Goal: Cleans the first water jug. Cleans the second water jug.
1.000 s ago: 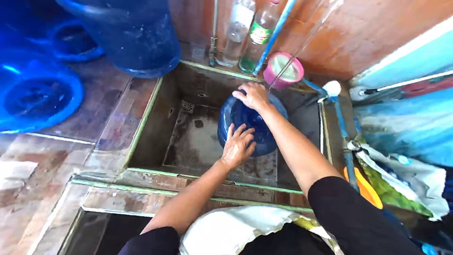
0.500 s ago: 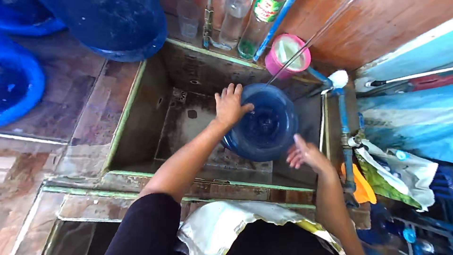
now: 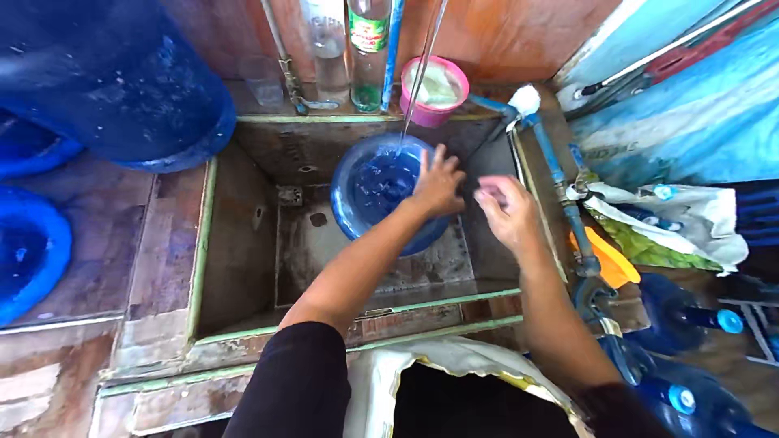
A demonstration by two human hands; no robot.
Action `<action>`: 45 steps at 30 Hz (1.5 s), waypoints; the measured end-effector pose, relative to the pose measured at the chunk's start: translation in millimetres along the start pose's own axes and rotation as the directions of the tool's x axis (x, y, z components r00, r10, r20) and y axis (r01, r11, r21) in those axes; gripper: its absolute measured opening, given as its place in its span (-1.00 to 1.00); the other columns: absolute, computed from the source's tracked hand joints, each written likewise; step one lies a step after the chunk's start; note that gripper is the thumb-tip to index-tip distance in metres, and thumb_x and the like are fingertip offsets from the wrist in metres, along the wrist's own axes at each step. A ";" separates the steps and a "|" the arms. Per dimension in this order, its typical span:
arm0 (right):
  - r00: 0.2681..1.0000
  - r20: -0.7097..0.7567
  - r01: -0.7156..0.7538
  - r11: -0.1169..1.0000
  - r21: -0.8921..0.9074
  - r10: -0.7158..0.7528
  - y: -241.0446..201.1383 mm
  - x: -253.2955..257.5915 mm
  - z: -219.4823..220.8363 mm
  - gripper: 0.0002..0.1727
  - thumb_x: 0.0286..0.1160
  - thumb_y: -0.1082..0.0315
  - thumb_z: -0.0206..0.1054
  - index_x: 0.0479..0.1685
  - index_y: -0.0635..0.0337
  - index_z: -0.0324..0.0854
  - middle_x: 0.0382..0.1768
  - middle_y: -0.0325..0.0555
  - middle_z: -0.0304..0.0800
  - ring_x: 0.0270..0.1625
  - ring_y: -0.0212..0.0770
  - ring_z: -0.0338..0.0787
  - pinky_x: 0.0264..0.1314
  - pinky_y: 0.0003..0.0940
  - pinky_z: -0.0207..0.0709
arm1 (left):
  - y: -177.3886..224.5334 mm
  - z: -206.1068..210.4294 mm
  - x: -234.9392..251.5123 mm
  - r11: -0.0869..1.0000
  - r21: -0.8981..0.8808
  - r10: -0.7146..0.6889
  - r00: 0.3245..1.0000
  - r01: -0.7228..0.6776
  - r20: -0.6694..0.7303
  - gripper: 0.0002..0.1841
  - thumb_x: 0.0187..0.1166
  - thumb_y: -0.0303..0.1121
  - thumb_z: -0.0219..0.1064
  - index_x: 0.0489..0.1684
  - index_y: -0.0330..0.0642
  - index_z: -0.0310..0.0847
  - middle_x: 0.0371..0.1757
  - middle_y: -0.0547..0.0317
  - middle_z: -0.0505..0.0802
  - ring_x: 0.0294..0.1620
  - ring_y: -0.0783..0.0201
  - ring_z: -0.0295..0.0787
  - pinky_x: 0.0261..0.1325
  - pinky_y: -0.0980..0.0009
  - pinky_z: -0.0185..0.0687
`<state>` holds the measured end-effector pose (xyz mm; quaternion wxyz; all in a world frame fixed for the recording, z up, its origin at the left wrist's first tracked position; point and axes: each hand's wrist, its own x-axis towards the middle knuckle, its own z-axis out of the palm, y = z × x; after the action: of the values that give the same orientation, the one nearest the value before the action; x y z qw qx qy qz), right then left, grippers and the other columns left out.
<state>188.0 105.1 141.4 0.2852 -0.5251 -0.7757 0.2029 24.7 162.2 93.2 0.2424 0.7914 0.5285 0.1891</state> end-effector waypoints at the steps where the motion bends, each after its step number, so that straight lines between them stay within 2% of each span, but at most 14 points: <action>1: 0.990 -0.012 0.144 0.989 0.028 -0.143 -9.5 17.0 14.6 -0.61 0.62 0.32 0.27 0.25 0.45 0.68 0.26 0.32 0.74 0.21 0.09 0.81 0.27 -0.02 0.69 | 9.8 11.0 -18.4 0.994 -0.031 0.107 0.994 -0.107 0.011 -0.42 0.32 -0.23 0.64 0.37 -0.24 0.71 0.63 -0.26 0.56 0.82 -0.32 0.10 0.80 -0.39 -0.32; 3: 0.938 0.069 0.339 0.941 0.009 -0.338 -25.1 56.9 49.4 -0.52 0.55 0.17 0.36 0.33 0.29 0.71 0.45 0.23 0.67 0.52 0.13 0.65 0.57 0.09 0.48 | 23.8 23.2 -54.8 0.978 -0.001 0.208 0.975 -0.208 0.082 -0.53 0.34 -0.33 0.62 0.25 -0.27 0.75 0.39 -0.25 0.75 0.56 -0.23 0.53 0.68 -0.21 0.19; 6: 0.908 0.305 0.346 0.924 -0.161 -0.287 -21.7 107.9 101.2 -0.24 0.57 -0.23 0.28 0.66 0.04 0.50 0.70 0.17 0.41 0.80 0.26 0.25 0.78 0.34 -0.03 | 12.2 29.1 -96.7 0.974 0.024 0.217 0.962 -0.224 0.166 -0.38 0.52 -0.32 0.49 0.59 -0.29 0.49 0.64 -0.22 0.55 0.76 -0.12 0.33 0.85 -0.10 -0.05; 9: 0.947 0.313 0.024 0.957 -0.290 0.071 -12.8 125.8 104.7 -0.17 0.61 -0.33 0.20 0.69 0.09 0.44 0.55 0.35 0.50 0.57 0.37 0.51 0.54 0.38 0.29 | -17.9 20.2 -134.6 0.982 0.168 0.080 0.997 -0.080 0.010 -0.41 0.74 -0.07 0.22 0.69 -0.18 0.43 0.76 -0.09 0.45 0.80 -0.06 0.29 0.80 -0.28 -0.07; 14: 0.795 0.337 -0.400 0.854 -0.333 0.504 -0.3 81.2 51.0 -0.07 0.66 -0.42 0.02 0.65 0.27 0.35 0.33 0.39 0.70 0.35 0.37 0.73 0.34 0.38 0.50 | -76.1 -34.8 -133.9 0.907 0.135 -0.363 0.903 0.399 -0.232 -0.29 0.76 -0.04 0.17 0.83 -0.25 0.17 0.85 -0.39 0.12 0.86 -0.44 -0.07 0.61 -0.67 -0.26; 17: 0.721 0.514 -0.509 0.859 -0.064 0.466 28.3 14.4 32.4 -0.27 0.79 -0.23 0.04 0.27 0.38 0.59 -0.26 0.23 0.80 -0.37 0.08 0.83 -0.24 0.04 0.74 | -85.6 -61.7 -92.9 0.772 0.094 -0.600 0.770 0.628 -0.215 -0.21 0.81 0.11 0.05 0.84 -0.31 0.05 0.72 -0.56 0.30 0.74 -0.58 0.12 0.54 -0.67 -0.09; 22: 0.606 0.480 -0.582 0.765 -0.275 0.634 100.2 -90.3 31.3 -0.46 0.78 -0.01 0.20 0.27 0.36 0.66 0.15 0.42 0.76 0.31 0.42 0.72 0.37 0.45 0.44 | -81.1 -52.1 -14.1 0.868 0.120 -0.439 0.859 0.481 -0.263 -0.26 0.78 0.21 -0.05 0.67 -0.26 0.40 0.72 -0.34 0.42 0.86 -0.37 -0.05 0.70 -0.55 -0.44; 25: 0.686 0.389 -0.593 0.782 -0.189 0.614 121.4 -126.8 33.3 -0.59 0.76 0.18 0.25 0.28 0.37 0.66 0.15 0.40 0.78 0.30 0.42 0.73 0.36 0.46 0.46 | -73.5 -38.9 21.4 0.892 0.086 -0.397 0.860 0.443 -0.320 -0.44 0.74 0.09 0.07 0.42 -0.12 0.64 0.64 -0.21 0.55 0.85 -0.22 0.09 0.73 -0.48 -0.48; 30: 0.702 0.345 -0.561 0.782 -0.270 0.623 107.6 -126.7 34.9 -0.59 0.74 0.11 0.19 0.23 0.25 0.72 0.17 0.34 0.80 0.27 0.39 0.76 0.29 0.43 0.46 | -29.0 -12.1 14.4 0.929 0.058 -0.326 0.881 0.366 -0.343 -0.15 0.59 0.17 0.26 0.76 -0.28 0.24 0.90 -0.30 -0.01 0.93 -0.21 -0.26 0.80 -0.36 -0.47; 34: 0.715 0.348 -0.554 0.795 -0.248 0.607 108.3 -130.7 36.9 -0.57 0.76 0.10 0.15 0.24 0.26 0.69 0.15 0.33 0.79 0.28 0.37 0.75 0.29 0.40 0.47 | -47.7 -25.0 7.1 0.673 0.028 -0.657 0.615 0.739 -0.437 0.03 0.61 0.44 0.00 0.92 -0.17 -0.09 0.92 -0.28 -0.13 0.92 -0.30 -0.31 0.75 -0.44 -0.30; 37: 0.717 0.344 -0.554 0.795 -0.248 0.607 106.9 -129.3 37.4 -0.56 0.76 0.10 0.15 0.27 0.27 0.67 0.18 0.33 0.78 0.30 0.37 0.74 0.29 0.37 0.48 | -28.3 -4.6 -35.6 0.777 0.102 -0.532 0.736 0.621 -0.419 0.00 0.66 0.34 0.03 0.91 -0.26 -0.14 0.90 -0.36 -0.14 0.90 -0.40 -0.31 0.72 -0.49 -0.28; 41: 0.719 0.337 -0.546 0.794 -0.266 0.608 105.4 -130.4 37.0 -0.56 0.78 0.08 0.14 0.28 0.23 0.69 0.17 0.31 0.80 0.29 0.34 0.76 0.32 0.34 0.49 | -43.5 15.7 -95.2 0.939 0.296 -0.067 0.938 0.174 -0.339 -0.04 0.63 0.29 0.03 0.84 -0.34 0.03 0.88 -0.37 0.01 0.88 -0.36 -0.13 0.72 -0.47 -0.32; 43: 0.716 0.342 -0.542 0.793 -0.278 0.609 105.4 -129.4 36.2 -0.56 0.79 0.08 0.12 0.28 0.22 0.69 0.17 0.29 0.80 0.29 0.33 0.76 0.32 0.33 0.49 | -64.7 -2.8 -91.8 0.873 0.244 -0.271 0.836 0.422 -0.476 -0.13 0.72 0.20 0.00 0.85 -0.33 0.04 0.87 -0.39 0.05 0.89 -0.33 -0.14 0.73 -0.46 -0.29; 45: 0.716 0.348 -0.538 0.796 -0.278 0.605 105.6 -129.5 37.9 -0.56 0.79 0.09 0.11 0.27 0.23 0.69 0.18 0.28 0.80 0.30 0.32 0.76 0.32 0.34 0.49 | -78.7 -17.9 -74.5 0.696 0.061 -0.573 0.604 0.715 -0.554 -0.09 0.75 0.31 -0.11 0.88 -0.29 -0.05 0.87 -0.40 0.01 0.91 -0.33 -0.23 0.79 -0.38 -0.31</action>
<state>274.1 22.7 18.2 -0.0075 -0.7037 -0.6305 0.3275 -71.4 121.9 58.5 0.0376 0.4932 0.8439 0.2077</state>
